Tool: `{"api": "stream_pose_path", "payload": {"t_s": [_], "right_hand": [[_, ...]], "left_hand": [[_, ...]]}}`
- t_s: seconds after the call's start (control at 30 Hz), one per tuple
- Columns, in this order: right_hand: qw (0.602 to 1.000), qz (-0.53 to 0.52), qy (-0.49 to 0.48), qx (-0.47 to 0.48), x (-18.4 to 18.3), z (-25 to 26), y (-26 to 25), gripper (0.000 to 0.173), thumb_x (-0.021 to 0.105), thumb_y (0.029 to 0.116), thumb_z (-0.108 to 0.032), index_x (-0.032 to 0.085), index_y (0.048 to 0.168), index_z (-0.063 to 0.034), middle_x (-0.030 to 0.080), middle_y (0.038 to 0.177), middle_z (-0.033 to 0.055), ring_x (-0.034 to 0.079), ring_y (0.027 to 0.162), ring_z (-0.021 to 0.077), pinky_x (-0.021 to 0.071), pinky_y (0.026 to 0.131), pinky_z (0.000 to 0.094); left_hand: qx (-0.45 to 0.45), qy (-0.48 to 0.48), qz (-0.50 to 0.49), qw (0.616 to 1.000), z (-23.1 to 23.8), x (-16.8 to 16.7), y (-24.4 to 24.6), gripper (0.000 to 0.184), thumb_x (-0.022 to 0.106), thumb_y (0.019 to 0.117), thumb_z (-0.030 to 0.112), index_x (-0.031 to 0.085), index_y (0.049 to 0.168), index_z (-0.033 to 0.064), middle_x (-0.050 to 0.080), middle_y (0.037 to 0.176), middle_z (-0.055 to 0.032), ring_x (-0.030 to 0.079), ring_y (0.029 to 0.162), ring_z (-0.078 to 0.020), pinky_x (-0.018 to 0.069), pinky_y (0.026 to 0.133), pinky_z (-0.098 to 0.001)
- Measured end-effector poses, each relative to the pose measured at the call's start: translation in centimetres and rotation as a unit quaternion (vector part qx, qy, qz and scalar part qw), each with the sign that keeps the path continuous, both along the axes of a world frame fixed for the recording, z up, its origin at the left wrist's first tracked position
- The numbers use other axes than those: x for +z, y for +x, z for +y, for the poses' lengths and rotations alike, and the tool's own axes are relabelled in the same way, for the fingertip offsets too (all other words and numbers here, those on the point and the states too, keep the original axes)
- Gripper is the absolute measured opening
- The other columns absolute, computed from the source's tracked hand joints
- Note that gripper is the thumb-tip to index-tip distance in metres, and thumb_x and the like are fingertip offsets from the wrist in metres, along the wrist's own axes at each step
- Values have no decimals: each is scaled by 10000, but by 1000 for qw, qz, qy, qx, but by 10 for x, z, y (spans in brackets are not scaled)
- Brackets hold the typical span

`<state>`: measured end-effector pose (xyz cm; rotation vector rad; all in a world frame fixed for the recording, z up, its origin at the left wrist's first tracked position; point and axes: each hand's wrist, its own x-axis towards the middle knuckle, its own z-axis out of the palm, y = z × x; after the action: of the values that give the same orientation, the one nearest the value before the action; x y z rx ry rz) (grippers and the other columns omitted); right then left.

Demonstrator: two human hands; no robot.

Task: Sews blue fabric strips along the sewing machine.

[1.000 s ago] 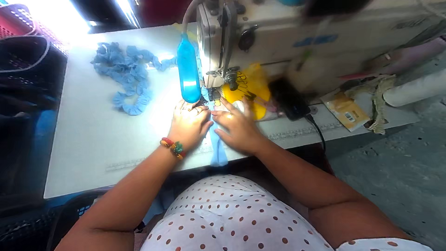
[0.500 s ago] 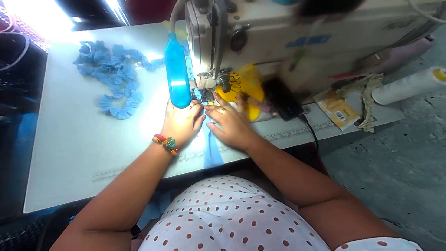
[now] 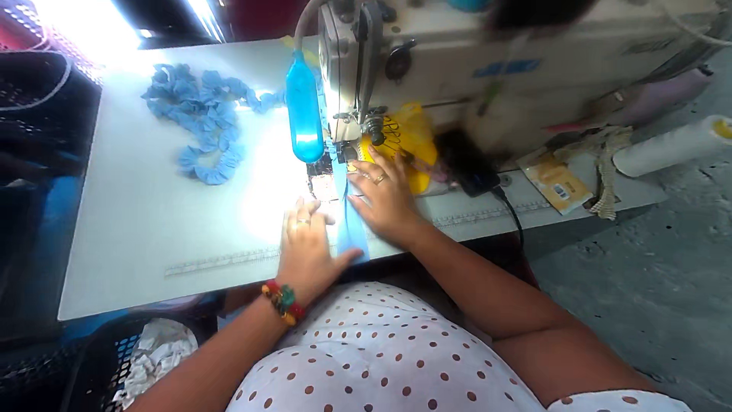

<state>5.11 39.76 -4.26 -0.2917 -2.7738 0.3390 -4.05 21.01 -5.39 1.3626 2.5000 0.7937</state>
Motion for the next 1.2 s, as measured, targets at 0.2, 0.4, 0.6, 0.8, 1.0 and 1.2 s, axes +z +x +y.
{"api": "stream_pose_path", "payload": {"t_s": [0.2, 0.4, 0.6, 0.8, 1.0, 1.2], "right_hand": [[993, 89, -70, -16, 9, -1, 27, 257, 603, 996, -247, 742, 1140, -87, 601, 1404, 162, 410, 1450, 399, 300, 1196, 600], [986, 105, -128, 4, 18, -18, 52, 253, 618, 989, -223, 741, 1151, -72, 646, 1297, 139, 555, 1276, 317, 447, 1084, 482], [987, 90, -129, 35, 13, -32, 60, 240, 620, 974, -226, 758, 1102, -77, 660, 1265, 132, 586, 1202, 307, 489, 1019, 451], [987, 79, -125, 57, 10, -43, 59, 226, 631, 963, -219, 764, 1073, -73, 666, 1252, 134, 587, 1218, 307, 488, 1037, 450], [981, 89, -124, 117, 24, -65, 44, 192, 668, 941, -189, 779, 1058, -85, 690, 1208, 127, 624, 1149, 303, 520, 981, 443], [962, 92, -100, 235, 45, -105, 9, 242, 686, 952, -169, 775, 1177, -142, 718, 1230, 80, 586, 1288, 316, 482, 1045, 506]], "left_hand": [[43, 162, -246, 955, -34, 15, 17, 173, 695, 941, 233, 691, 991, 68, 699, 1110, -19, 643, 1091, -107, 524, 966, -366], [132, 239, -563, 780, -90, 43, 16, 437, 461, 1061, 126, 385, 1485, 205, 697, 1093, -68, 726, 936, -162, 621, 840, -354], [165, 182, -458, 854, -116, 20, 22, 228, 478, 1051, 330, 601, 1160, 172, 593, 756, 64, 520, 574, -4, 453, 526, -164], [100, 23, 57, 993, -126, 13, 29, 293, 676, 927, 271, 656, 1056, 9, 676, 918, -196, 687, 754, -385, 547, 615, -576], [75, 158, 116, 978, -140, 14, 29, 285, 562, 999, 219, 690, 870, -1, 712, 972, -165, 701, 861, -247, 576, 731, -366], [53, 229, 131, 963, -135, 23, 33, 215, 615, 941, 147, 667, 782, 13, 681, 925, -145, 646, 846, -174, 526, 744, -251]]}}
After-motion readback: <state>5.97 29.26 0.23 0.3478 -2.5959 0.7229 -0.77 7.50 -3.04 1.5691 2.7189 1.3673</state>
